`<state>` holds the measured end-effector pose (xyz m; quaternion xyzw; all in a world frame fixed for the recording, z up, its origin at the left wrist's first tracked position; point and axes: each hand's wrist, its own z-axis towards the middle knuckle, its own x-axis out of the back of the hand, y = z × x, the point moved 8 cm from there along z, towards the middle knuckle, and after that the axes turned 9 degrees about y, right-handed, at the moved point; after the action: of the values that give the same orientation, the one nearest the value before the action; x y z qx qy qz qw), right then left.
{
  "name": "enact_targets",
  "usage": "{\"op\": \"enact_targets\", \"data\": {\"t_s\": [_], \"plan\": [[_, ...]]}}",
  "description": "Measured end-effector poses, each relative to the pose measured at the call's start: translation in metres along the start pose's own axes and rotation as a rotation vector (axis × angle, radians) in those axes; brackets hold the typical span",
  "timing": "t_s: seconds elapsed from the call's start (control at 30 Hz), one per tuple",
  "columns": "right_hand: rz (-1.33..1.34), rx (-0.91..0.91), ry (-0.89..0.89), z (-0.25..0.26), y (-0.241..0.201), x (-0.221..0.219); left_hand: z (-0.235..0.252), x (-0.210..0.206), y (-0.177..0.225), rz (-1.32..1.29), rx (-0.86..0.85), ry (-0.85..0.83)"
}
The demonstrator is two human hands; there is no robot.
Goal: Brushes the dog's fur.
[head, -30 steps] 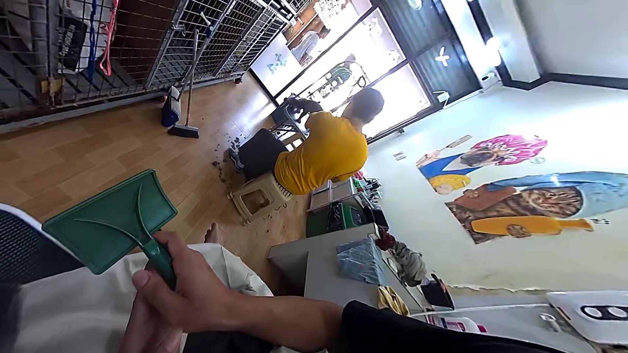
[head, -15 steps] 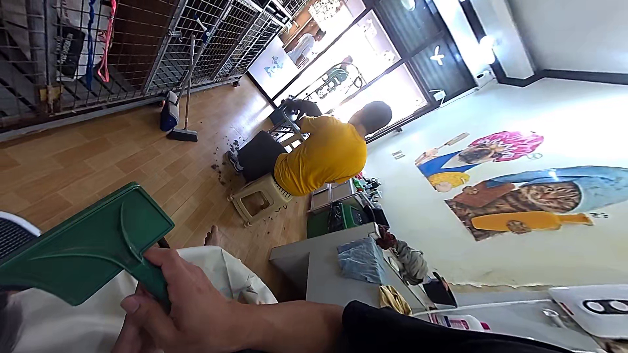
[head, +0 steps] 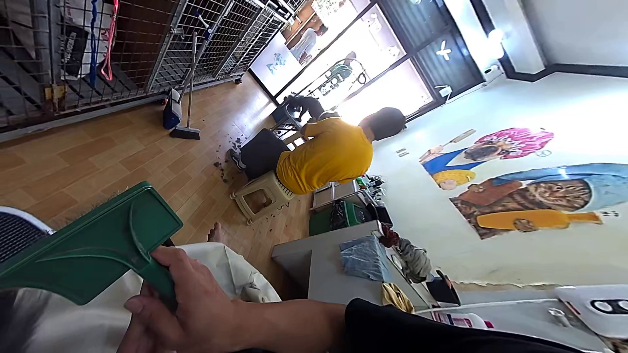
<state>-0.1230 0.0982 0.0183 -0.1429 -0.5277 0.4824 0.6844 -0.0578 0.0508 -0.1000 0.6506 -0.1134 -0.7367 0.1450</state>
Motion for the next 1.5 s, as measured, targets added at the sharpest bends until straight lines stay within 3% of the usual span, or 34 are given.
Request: {"op": "enact_targets", "data": {"t_s": [0.13,0.27,0.73,0.9,1.07,1.5], "plan": [[-0.001,-0.041,-0.014,0.001,0.004,-0.001,-0.008,0.02,-0.013,-0.002,-0.026,-0.016],[0.014,-0.054,-0.023,0.002,0.004,-0.002,0.011,-0.018,0.005,0.024,0.058,0.073],[0.003,0.046,0.047,-0.002,-0.003,0.004,0.011,-0.028,0.009,0.003,0.082,0.003],[0.004,0.018,0.037,-0.002,-0.001,0.001,-0.015,0.033,-0.02,-0.039,-0.044,-0.003],[-0.004,0.012,0.029,-0.001,0.002,0.0,0.012,-0.021,0.007,0.051,0.053,0.075],[-0.018,0.074,0.072,-0.007,-0.001,0.005,0.009,-0.023,0.005,0.019,0.066,0.049]]}}
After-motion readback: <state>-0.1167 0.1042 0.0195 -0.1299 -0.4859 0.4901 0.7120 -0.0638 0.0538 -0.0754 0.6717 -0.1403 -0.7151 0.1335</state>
